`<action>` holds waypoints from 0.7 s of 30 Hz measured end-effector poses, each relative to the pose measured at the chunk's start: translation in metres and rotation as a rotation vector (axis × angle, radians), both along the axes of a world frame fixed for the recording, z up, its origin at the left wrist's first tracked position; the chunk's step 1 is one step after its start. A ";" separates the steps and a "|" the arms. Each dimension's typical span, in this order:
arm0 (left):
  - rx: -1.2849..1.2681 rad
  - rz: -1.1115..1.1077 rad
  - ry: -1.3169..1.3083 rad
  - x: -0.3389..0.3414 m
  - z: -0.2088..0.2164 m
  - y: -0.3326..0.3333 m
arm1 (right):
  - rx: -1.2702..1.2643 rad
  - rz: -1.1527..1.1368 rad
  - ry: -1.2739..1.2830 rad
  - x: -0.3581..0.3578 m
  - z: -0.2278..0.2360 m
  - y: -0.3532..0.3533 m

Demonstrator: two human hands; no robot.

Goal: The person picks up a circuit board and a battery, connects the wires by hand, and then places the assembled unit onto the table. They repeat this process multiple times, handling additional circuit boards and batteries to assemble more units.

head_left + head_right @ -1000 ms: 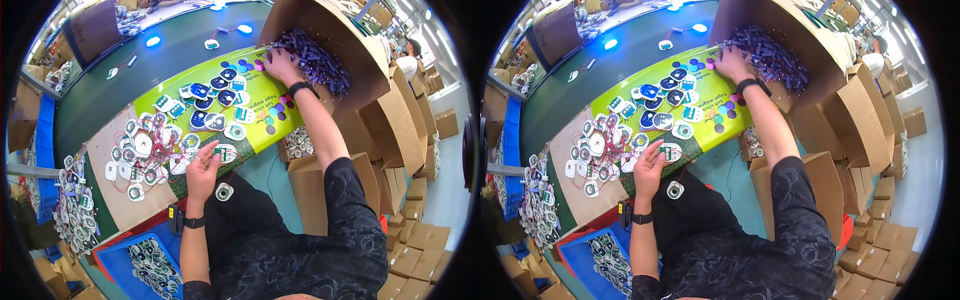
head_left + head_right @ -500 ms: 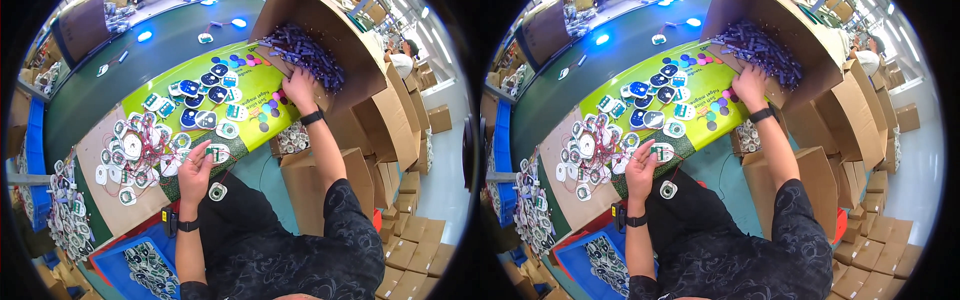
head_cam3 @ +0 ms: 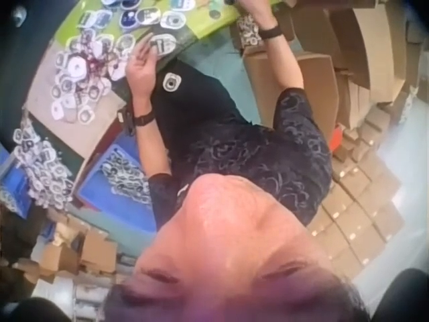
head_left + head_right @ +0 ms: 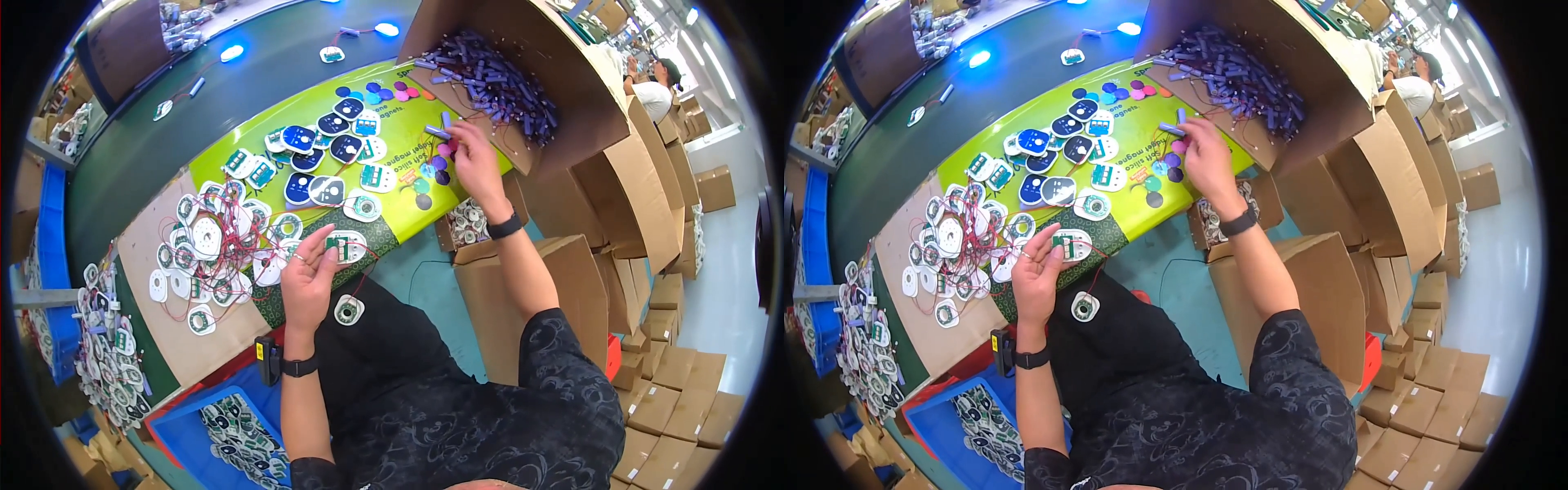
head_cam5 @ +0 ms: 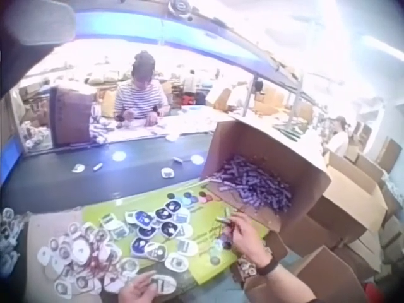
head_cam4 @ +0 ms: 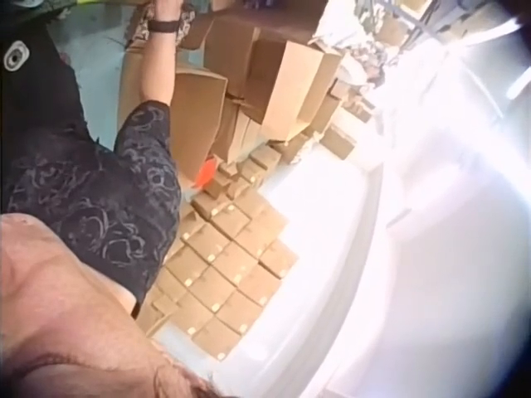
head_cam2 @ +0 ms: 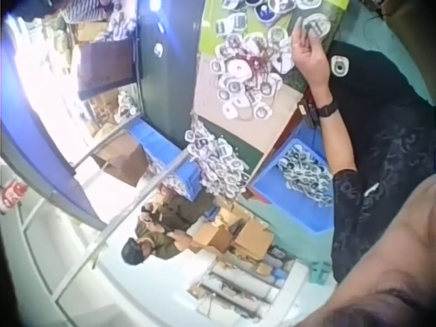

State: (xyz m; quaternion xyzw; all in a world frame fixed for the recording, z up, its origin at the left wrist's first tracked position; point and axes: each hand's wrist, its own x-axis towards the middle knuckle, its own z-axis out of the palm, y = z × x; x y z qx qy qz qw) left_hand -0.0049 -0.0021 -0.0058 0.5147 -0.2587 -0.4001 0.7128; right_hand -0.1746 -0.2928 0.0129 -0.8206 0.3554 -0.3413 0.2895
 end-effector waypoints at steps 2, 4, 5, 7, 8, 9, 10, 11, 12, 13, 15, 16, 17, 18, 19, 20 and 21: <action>-0.012 -0.007 0.013 -0.001 -0.001 -0.001 | -0.167 -0.036 0.001 -0.006 -0.004 -0.008; -0.009 -0.002 0.011 0.000 -0.001 0.000 | -0.084 0.037 -0.011 -0.004 0.003 -0.003; -0.007 0.001 0.009 0.001 -0.001 0.001 | -0.081 0.039 -0.010 -0.002 0.006 0.000; -0.011 -0.003 0.010 0.001 -0.002 0.001 | -0.144 0.132 -0.022 0.002 0.007 0.006; -0.016 -0.005 0.009 0.002 -0.002 0.001 | -0.143 0.133 -0.020 0.006 0.005 0.007; -0.015 -0.007 0.012 0.001 -0.001 0.000 | -0.358 0.080 0.064 0.010 0.003 0.004; -0.017 -0.011 0.019 0.001 0.000 0.000 | -0.572 0.027 0.150 0.012 0.001 -0.001; -0.018 -0.014 0.025 0.001 0.001 -0.001 | -0.570 0.026 0.154 0.013 -0.004 -0.011; -0.017 -0.013 0.026 0.001 0.000 -0.001 | -0.617 0.031 0.246 0.019 -0.006 -0.020; -0.025 -0.018 0.026 0.002 -0.001 -0.002 | -0.664 0.035 0.338 0.021 -0.008 -0.026; -0.030 -0.005 0.026 0.002 -0.007 -0.001 | -0.503 0.043 0.201 0.018 -0.004 -0.029; -0.029 0.008 0.029 0.002 -0.006 0.000 | -0.338 0.047 0.070 0.021 0.008 -0.023; -0.030 -0.006 0.023 0.002 -0.004 0.000 | -0.393 -0.023 -0.019 0.026 0.019 -0.016; -0.032 -0.030 0.019 0.002 -0.002 -0.001 | -0.393 -0.021 -0.015 0.029 0.024 -0.016; -0.025 -0.021 0.011 0.002 -0.001 -0.001 | -0.425 -0.056 -0.053 0.032 0.027 -0.020; -0.025 -0.021 0.015 0.001 -0.001 -0.001 | -0.458 -0.091 -0.090 0.035 0.031 -0.022; -0.019 -0.024 0.009 0.002 -0.001 0.001 | -0.438 -0.087 -0.125 0.039 0.037 -0.020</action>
